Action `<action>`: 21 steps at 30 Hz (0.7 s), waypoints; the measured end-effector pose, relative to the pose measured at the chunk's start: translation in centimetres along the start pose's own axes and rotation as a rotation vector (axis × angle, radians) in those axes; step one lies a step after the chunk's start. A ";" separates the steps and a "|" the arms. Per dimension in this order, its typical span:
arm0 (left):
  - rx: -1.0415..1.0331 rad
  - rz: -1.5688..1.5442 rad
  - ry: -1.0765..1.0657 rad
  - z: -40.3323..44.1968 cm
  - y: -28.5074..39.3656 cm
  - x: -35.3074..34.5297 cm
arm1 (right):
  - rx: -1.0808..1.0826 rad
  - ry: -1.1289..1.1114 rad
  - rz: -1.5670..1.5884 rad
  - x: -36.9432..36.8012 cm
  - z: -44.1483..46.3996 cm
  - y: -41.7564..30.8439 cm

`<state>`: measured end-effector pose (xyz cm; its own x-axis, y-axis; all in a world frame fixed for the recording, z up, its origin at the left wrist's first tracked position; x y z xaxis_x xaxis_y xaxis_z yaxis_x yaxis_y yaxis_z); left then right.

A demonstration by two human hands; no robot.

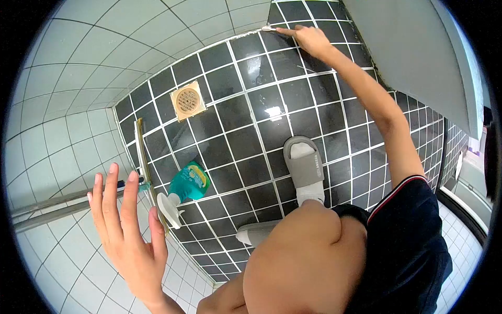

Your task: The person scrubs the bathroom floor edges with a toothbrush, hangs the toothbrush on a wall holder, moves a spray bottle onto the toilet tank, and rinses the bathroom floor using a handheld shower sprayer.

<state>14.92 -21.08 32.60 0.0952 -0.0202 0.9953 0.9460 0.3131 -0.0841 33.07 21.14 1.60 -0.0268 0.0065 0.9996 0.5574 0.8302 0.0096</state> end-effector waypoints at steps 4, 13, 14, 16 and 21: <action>0.012 -0.027 -0.017 -0.1 -0.5 -0.9 | 0.155 0.072 0.008 -0.4 1.8 -2.7; 0.003 -0.023 0.010 -0.4 -1.7 -0.9 | -0.156 -0.114 -0.146 1.8 -1.5 4.0; 0.009 -0.007 -0.010 -0.7 -1.8 -1.2 | -0.134 0.007 -0.090 1.6 -2.8 5.6; 0.008 0.000 -0.030 -1.0 -1.9 -1.6 | 0.023 0.278 0.015 1.7 -6.4 7.1; 0.036 -0.006 -0.140 -1.6 -1.4 -2.4 | -0.390 0.060 0.356 0.0 -17.6 2.8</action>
<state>13.83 -22.97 30.25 0.0433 0.1100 0.9930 0.9344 0.3474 -0.0792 49.23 13.65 2.11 0.2610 0.2091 0.9424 0.7907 0.5137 -0.3330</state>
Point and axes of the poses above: each hand's wrist, its own z-axis towards the middle knuckle, its own x-axis out of the back of the hand, y = z × x, the point moved 2 cm from there along z, towards the middle knuckle, and after that the axes turned 5 degrees about y, right-handed, at the moved point
